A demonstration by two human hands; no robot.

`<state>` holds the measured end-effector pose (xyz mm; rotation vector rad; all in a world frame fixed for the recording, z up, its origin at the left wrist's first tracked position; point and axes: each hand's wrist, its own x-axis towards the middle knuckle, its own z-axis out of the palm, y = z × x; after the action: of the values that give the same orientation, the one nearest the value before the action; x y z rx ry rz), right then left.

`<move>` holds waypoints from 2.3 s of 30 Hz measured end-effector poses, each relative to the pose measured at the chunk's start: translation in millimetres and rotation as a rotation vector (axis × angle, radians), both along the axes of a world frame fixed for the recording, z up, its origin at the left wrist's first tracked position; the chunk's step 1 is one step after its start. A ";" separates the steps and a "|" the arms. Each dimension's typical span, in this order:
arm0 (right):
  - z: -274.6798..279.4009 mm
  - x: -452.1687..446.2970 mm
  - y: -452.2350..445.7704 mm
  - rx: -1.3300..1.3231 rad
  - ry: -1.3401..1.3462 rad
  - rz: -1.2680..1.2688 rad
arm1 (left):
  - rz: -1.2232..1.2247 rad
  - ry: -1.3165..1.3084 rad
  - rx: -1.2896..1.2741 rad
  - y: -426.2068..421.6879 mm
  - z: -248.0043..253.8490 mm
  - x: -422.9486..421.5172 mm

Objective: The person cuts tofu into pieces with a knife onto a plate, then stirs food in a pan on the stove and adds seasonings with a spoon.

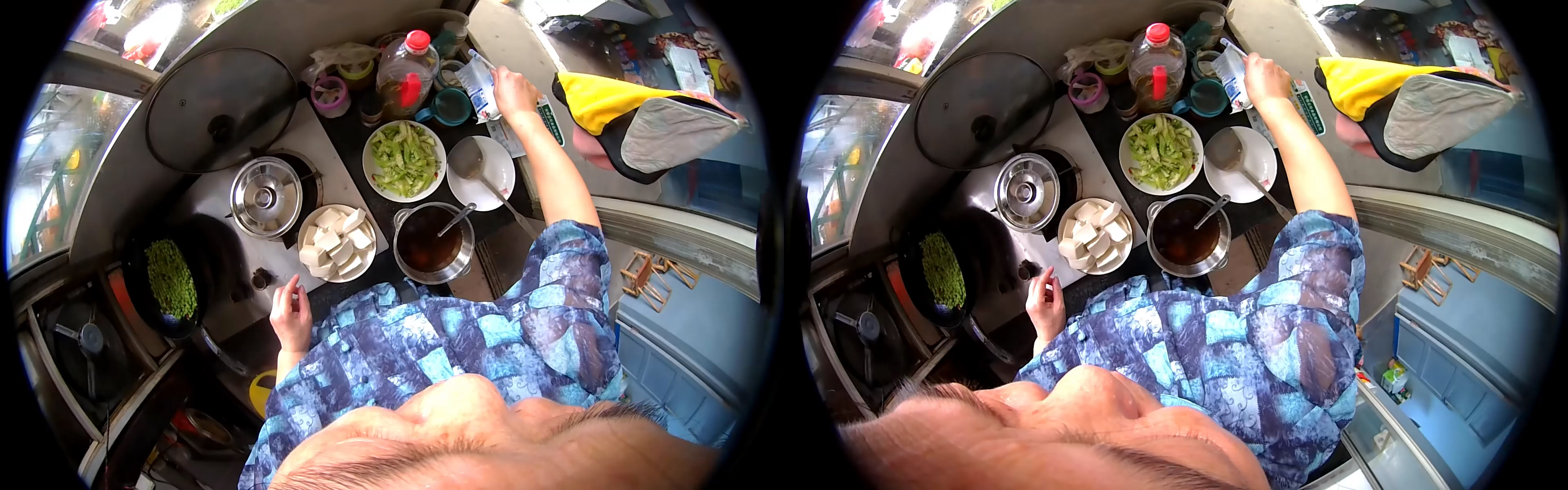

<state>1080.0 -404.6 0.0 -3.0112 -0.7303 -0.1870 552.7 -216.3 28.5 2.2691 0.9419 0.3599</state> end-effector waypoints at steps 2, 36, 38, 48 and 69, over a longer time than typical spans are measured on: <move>-2.0 8.6 8.8 -0.056 0.051 0.018 | 0.006 -0.010 0.008 0.2 2.3 0.9; -29.2 -17.4 -4.8 0.231 -0.007 0.004 | 0.023 -0.027 0.025 4.1 -3.3 -5.0; -31.9 -27.3 -6.4 0.267 0.005 -0.035 | 0.017 -0.035 0.026 4.1 -3.0 -3.6; -68.4 -47.8 -24.3 0.791 -0.115 -0.150 | -0.024 -0.026 0.033 0.9 1.4 3.6; -124.1 -121.7 -162.3 1.687 -0.182 -0.622 | -0.213 0.031 0.034 -13.7 7.7 41.3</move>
<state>958.2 -566.9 -124.1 -1.4439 0.3564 -0.6521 594.0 -230.0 36.2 2.3844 0.7047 0.2486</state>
